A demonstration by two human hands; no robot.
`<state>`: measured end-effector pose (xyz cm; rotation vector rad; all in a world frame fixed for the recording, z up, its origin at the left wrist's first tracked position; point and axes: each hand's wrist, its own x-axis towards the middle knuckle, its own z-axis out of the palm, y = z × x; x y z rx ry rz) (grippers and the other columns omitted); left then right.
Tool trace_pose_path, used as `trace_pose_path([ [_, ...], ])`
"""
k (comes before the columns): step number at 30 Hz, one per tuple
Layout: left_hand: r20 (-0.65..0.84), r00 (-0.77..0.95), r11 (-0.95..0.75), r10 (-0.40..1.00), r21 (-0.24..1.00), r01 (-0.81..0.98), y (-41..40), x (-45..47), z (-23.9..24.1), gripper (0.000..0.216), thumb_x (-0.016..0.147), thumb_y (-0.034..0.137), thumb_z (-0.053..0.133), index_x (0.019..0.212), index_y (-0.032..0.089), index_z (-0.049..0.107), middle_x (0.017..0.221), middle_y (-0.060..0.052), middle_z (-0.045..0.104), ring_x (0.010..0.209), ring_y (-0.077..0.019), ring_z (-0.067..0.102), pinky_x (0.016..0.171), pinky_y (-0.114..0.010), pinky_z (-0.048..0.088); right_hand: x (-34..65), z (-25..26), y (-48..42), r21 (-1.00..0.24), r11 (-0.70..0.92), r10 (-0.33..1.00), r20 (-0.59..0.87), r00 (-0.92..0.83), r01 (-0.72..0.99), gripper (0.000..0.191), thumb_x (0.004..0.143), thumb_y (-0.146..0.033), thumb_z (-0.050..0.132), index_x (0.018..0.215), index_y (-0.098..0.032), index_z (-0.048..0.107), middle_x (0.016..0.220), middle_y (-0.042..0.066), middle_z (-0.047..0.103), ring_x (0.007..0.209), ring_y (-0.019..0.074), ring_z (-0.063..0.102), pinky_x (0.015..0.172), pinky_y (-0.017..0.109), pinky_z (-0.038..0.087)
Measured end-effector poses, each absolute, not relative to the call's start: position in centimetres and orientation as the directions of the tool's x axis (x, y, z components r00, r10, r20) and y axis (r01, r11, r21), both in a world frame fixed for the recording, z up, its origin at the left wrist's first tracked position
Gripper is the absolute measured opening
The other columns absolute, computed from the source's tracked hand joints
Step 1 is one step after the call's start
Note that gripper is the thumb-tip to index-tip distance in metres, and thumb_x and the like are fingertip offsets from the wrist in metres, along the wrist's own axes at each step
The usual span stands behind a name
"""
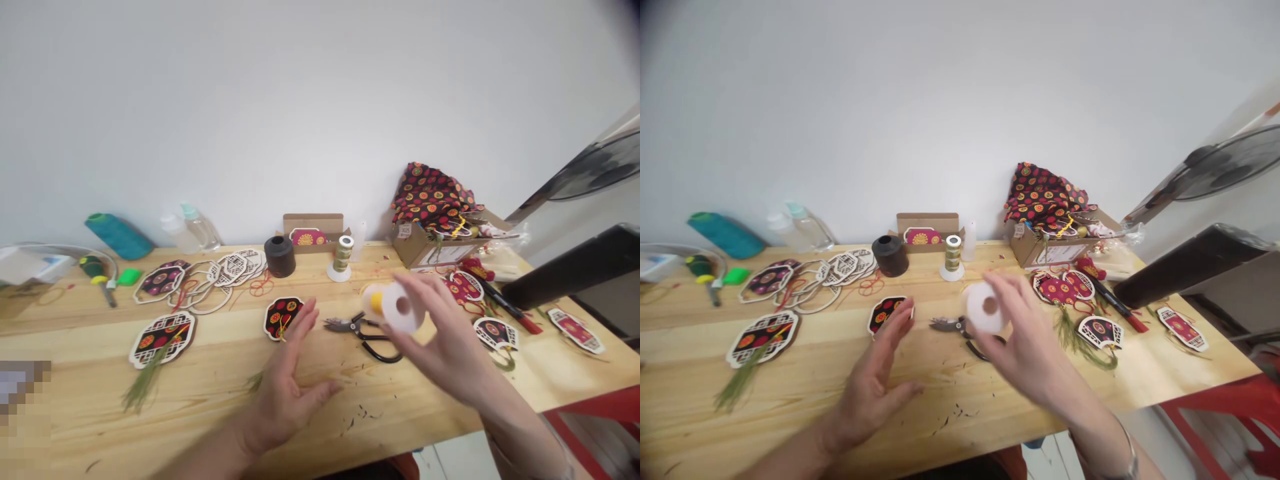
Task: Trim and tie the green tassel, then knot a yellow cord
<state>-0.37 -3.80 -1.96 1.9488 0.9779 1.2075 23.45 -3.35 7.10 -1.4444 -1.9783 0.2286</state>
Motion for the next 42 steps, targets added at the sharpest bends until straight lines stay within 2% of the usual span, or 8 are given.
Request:
trace_pose_path([
  [4, 0.329, 0.471, -0.392, 0.819, 0.919, 0.039, -4.6, -0.2, -0.6, 0.095, 0.061, 0.056, 0.073, 0.14, 0.024, 0.034, 0.122, -0.018, 0.058, 0.113, -0.0312, 0.056, 0.08, -0.043, 0.055, 21.9, 8.8, -6.9, -0.805, 0.379, 0.883, 0.166, -0.44, 0.456, 0.065, 0.071, -0.03, 0.072, 0.128, -0.032, 0.041, 0.122, 0.007, 0.051, 0.11, 0.0226, 0.054, 0.087, 0.033, 0.05],
  [7, 0.007, 0.695, -0.007, 0.719, 1.0, -0.003, -5.3, -0.1, 0.4, 0.057, 0.07, 0.052, 0.068, 0.119, 0.024, 0.057, 0.088, -0.009, 0.068, 0.076, -0.0213, 0.065, 0.063, -0.032, 0.054, 20.9, 8.6, -6.3, -0.959, 0.224, 0.815, 0.087, -0.574, 0.173, 0.064, 0.067, -0.037, 0.075, 0.123, -0.028, 0.045, 0.112, 0.006, 0.056, 0.096, 0.0193, 0.06, 0.077, 0.029, 0.053],
  [9, -0.133, 0.804, 0.173, 0.579, 0.984, 0.038, -5.4, -0.1, 0.6, 0.039, 0.08, 0.052, 0.056, 0.103, 0.023, 0.067, 0.063, -0.002, 0.06, 0.055, -0.0134, 0.056, 0.052, -0.025, 0.048, 20.4, 7.7, -4.6, -0.976, 0.166, 0.847, 0.069, -0.526, 0.139, 0.061, 0.071, -0.039, 0.072, 0.124, -0.025, 0.044, 0.11, 0.006, 0.057, 0.093, 0.0175, 0.06, 0.076, 0.029, 0.052],
  [15, -0.22, 0.805, 0.233, 0.551, 0.967, 0.105, -4.7, -0.3, 0.5, 0.037, 0.087, 0.048, 0.047, 0.088, 0.02, 0.071, 0.055, 0.003, 0.044, 0.05, -0.0087, 0.038, 0.048, -0.02, 0.033, 18.3, 3.6, 2.4, -0.657, 0.333, 0.943, 0.235, -0.236, 0.676, 0.047, 0.072, -0.028, 0.067, 0.116, -0.018, 0.051, 0.107, 0.01, 0.056, 0.094, 0.0204, 0.057, 0.087, 0.04, 0.046],
  [23, -0.229, 0.733, 0.036, 0.641, 0.963, 0.268, -4.3, -0.2, 0.3, 0.028, 0.089, 0.032, 0.046, 0.075, 0.016, 0.064, 0.06, 0.003, 0.05, 0.056, -0.0088, 0.044, 0.053, -0.02, 0.034, 16.1, 2.4, 4.9, -0.47, 0.363, 0.932, 0.192, -0.308, 0.805, 0.037, 0.077, -0.039, 0.065, 0.103, -0.014, 0.052, 0.103, 0.01, 0.056, 0.086, 0.0201, 0.06, 0.076, 0.034, 0.049],
  [30, -0.257, 0.715, 0.054, 0.65, 0.954, 0.294, -4.5, 0.1, 0.4, 0.018, 0.085, 0.026, 0.05, 0.072, 0.016, 0.058, 0.058, 0.005, 0.046, 0.053, -0.0081, 0.038, 0.05, -0.02, 0.028, 17.9, 6.8, 7.3, -0.133, 0.349, 0.864, 0.43, -0.263, 0.927, 0.036, 0.087, -0.02, 0.052, 0.121, -0.011, 0.051, 0.111, 0.017, 0.057, 0.099, 0.0261, 0.056, 0.083, 0.037, 0.046],
  [35, -0.25, 0.727, 0.076, 0.64, 0.962, 0.264, -4.6, 0.0, 0.2, 0.012, 0.082, 0.023, 0.051, 0.073, 0.017, 0.054, 0.057, 0.006, 0.041, 0.053, -0.008, 0.034, 0.049, -0.02, 0.026, 18.3, 6.8, 10.6, -0.115, 0.344, 0.929, 0.186, -0.32, 0.932, 0.029, 0.083, -0.015, 0.053, 0.111, -0.012, 0.058, 0.098, 0.013, 0.06, 0.08, 0.0222, 0.06, 0.071, 0.031, 0.046],
  [42, -0.313, 0.742, 0.144, 0.593, 0.948, 0.285, -4.4, 0.1, 0.6, 0.013, 0.08, 0.028, 0.055, 0.073, 0.016, 0.054, 0.061, 0.004, 0.048, 0.057, -0.0089, 0.039, 0.053, -0.022, 0.029, 16.2, 6.7, 13.5, -0.218, 0.354, 0.927, 0.207, -0.312, 0.909, 0.024, 0.083, -0.017, 0.051, 0.105, -0.013, 0.061, 0.1, 0.012, 0.059, 0.085, 0.0194, 0.057, 0.072, 0.028, 0.042],
])
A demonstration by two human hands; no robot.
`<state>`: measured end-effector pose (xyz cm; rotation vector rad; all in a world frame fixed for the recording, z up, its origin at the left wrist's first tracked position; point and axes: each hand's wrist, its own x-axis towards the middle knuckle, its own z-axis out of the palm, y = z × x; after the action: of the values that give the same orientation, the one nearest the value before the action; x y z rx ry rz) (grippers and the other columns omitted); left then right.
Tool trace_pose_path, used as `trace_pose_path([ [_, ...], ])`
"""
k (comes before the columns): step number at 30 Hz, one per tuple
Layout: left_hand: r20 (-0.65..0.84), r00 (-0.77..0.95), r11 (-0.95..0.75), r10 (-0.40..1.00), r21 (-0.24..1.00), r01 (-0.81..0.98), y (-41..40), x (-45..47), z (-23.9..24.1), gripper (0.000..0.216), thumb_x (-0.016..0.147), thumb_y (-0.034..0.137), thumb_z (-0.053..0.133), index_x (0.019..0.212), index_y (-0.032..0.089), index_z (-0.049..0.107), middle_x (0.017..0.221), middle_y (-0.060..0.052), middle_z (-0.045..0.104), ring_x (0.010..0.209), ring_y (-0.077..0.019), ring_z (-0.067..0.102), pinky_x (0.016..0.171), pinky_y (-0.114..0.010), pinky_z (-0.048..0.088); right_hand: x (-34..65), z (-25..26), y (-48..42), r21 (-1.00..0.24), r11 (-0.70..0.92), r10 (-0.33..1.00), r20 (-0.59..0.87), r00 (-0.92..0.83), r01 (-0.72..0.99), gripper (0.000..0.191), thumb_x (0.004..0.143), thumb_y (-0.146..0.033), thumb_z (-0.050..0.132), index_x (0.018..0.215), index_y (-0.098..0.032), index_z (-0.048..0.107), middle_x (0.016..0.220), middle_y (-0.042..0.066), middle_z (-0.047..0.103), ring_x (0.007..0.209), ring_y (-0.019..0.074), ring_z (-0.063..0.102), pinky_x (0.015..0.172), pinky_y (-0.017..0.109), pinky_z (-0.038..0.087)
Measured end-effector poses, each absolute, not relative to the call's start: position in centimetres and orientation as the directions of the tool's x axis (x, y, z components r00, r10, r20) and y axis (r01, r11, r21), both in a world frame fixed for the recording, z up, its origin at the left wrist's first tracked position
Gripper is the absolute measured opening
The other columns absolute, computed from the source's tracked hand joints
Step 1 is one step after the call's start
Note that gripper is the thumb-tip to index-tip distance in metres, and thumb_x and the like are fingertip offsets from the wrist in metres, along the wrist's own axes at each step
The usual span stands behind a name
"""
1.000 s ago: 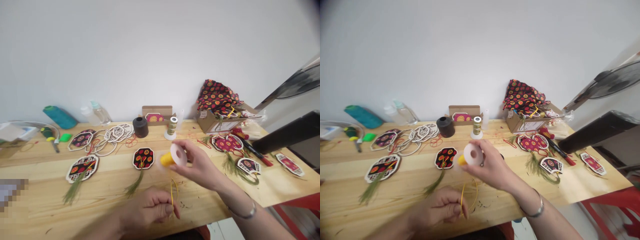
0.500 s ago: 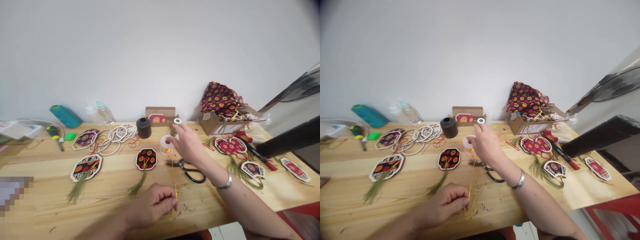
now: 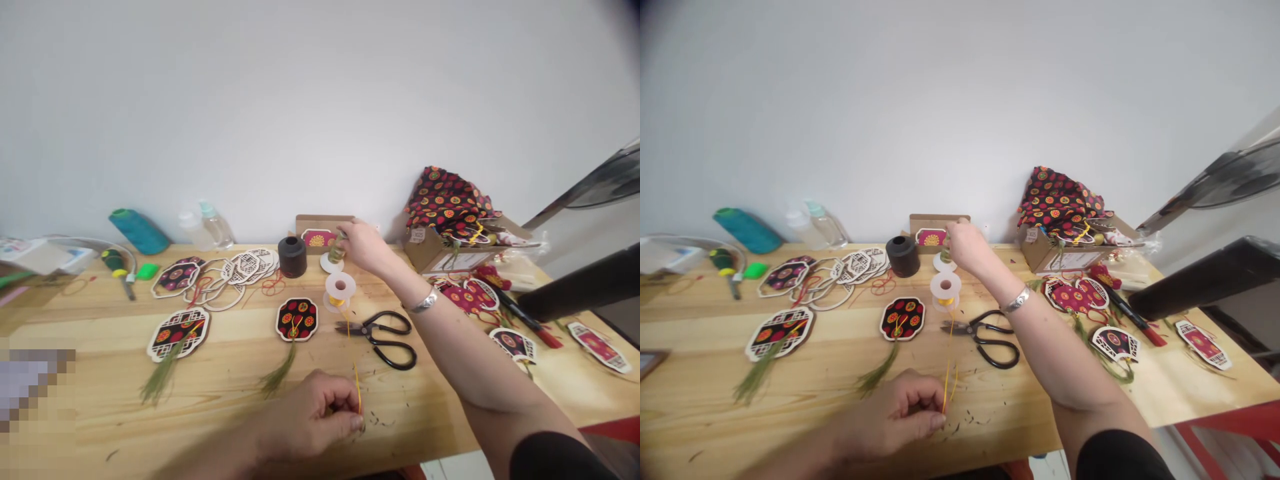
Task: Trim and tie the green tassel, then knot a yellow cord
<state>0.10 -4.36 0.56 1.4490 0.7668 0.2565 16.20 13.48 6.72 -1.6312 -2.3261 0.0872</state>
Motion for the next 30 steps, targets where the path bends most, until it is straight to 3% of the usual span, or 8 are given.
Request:
trace_pose_path([
  [7, -0.309, 0.739, 0.131, 0.599, 0.948, 0.29, -4.3, 0.0, 0.3, 0.016, 0.081, 0.03, 0.055, 0.075, 0.015, 0.057, 0.06, 0.004, 0.047, 0.056, -0.0094, 0.038, 0.053, -0.023, 0.028, 13.7, 6.6, 14.9, -0.172, 0.411, 0.905, 0.199, -0.377, 0.895, 0.017, 0.083, -0.015, 0.049, 0.094, -0.012, 0.061, 0.092, 0.011, 0.059, 0.078, 0.019, 0.055, 0.067, 0.028, 0.038],
  [14, -0.274, 0.75, 0.125, 0.602, 0.96, 0.25, -4.3, 0.1, -0.1, 0.016, 0.081, 0.03, 0.055, 0.075, 0.015, 0.058, 0.058, 0.004, 0.045, 0.054, -0.0088, 0.036, 0.051, -0.023, 0.027, 14.2, 6.7, 13.0, -0.204, 0.418, 0.897, 0.249, -0.366, 0.885, 0.036, 0.084, -0.027, 0.057, 0.115, -0.01, 0.053, 0.1, 0.014, 0.061, 0.084, 0.0216, 0.056, 0.068, 0.031, 0.039],
  [17, -0.27, 0.745, 0.134, 0.61, 0.962, 0.239, -4.3, 0.1, -0.2, 0.016, 0.081, 0.029, 0.055, 0.074, 0.015, 0.058, 0.059, 0.004, 0.045, 0.055, -0.0088, 0.036, 0.052, -0.023, 0.028, 15.3, 6.8, 10.0, -0.164, 0.402, 0.879, 0.344, -0.33, 0.901, 0.024, 0.09, -0.029, 0.048, 0.101, -0.011, 0.059, 0.097, 0.014, 0.06, 0.083, 0.0215, 0.056, 0.069, 0.032, 0.04],
  [19, -0.244, 0.752, 0.123, 0.612, 0.969, 0.214, -4.3, 0.1, -0.2, 0.018, 0.081, 0.03, 0.056, 0.073, 0.015, 0.061, 0.059, 0.004, 0.047, 0.055, -0.009, 0.038, 0.052, -0.023, 0.029, 16.1, 6.4, 7.7, -0.172, 0.428, 0.871, 0.341, -0.354, 0.887, 0.028, 0.09, -0.035, 0.046, 0.097, -0.013, 0.061, 0.088, 0.011, 0.059, 0.081, 0.0218, 0.055, 0.071, 0.033, 0.041],
  [22, -0.128, 0.781, 0.015, 0.611, 0.988, 0.151, -4.3, 0.2, 0.0, 0.02, 0.081, 0.031, 0.058, 0.071, 0.016, 0.066, 0.059, 0.001, 0.054, 0.057, -0.0104, 0.044, 0.055, -0.024, 0.034, 17.0, 5.2, 5.3, -0.244, 0.602, 0.796, 0.262, -0.546, 0.76, 0.044, 0.081, -0.032, 0.061, 0.121, -0.015, 0.052, 0.106, 0.012, 0.056, 0.097, 0.0244, 0.053, 0.082, 0.036, 0.043],
  [24, -0.03, 0.8, -0.078, 0.599, 0.992, 0.095, -4.2, 0.3, 0.2, 0.018, 0.08, 0.03, 0.06, 0.069, 0.017, 0.068, 0.062, -0.001, 0.058, 0.061, -0.0118, 0.049, 0.06, -0.025, 0.038, 17.5, 4.3, 4.6, -0.322, 0.655, 0.753, 0.2, -0.627, 0.683, 0.047, 0.08, -0.022, 0.059, 0.126, -0.019, 0.048, 0.113, 0.012, 0.053, 0.101, 0.0227, 0.052, 0.085, 0.036, 0.044],
  [27, 0.045, 0.836, -0.1, 0.547, 0.995, 0.012, -4.1, 0.4, 0.7, 0.016, 0.078, 0.028, 0.063, 0.069, 0.017, 0.07, 0.072, -0.004, 0.061, 0.068, -0.0133, 0.054, 0.065, -0.026, 0.042, 18.4, 3.7, 4.5, -0.429, 0.608, 0.781, 0.171, -0.6, 0.669, 0.042, 0.081, -0.012, 0.05, 0.123, -0.018, 0.052, 0.108, 0.01, 0.054, 0.09, 0.0176, 0.056, 0.082, 0.033, 0.046],
  [30, 0.057, 0.887, -0.066, 0.458, 0.997, -0.031, -4.0, 0.4, 0.9, 0.016, 0.08, 0.024, 0.059, 0.073, 0.016, 0.07, 0.076, -0.008, 0.065, 0.072, -0.0154, 0.058, 0.068, -0.027, 0.045, 20.2, 4.2, 4.8, -0.505, 0.518, 0.852, 0.228, -0.471, 0.691, 0.04, 0.08, -0.018, 0.054, 0.12, -0.013, 0.055, 0.103, 0.011, 0.055, 0.087, 0.0178, 0.056, 0.083, 0.034, 0.046],
])
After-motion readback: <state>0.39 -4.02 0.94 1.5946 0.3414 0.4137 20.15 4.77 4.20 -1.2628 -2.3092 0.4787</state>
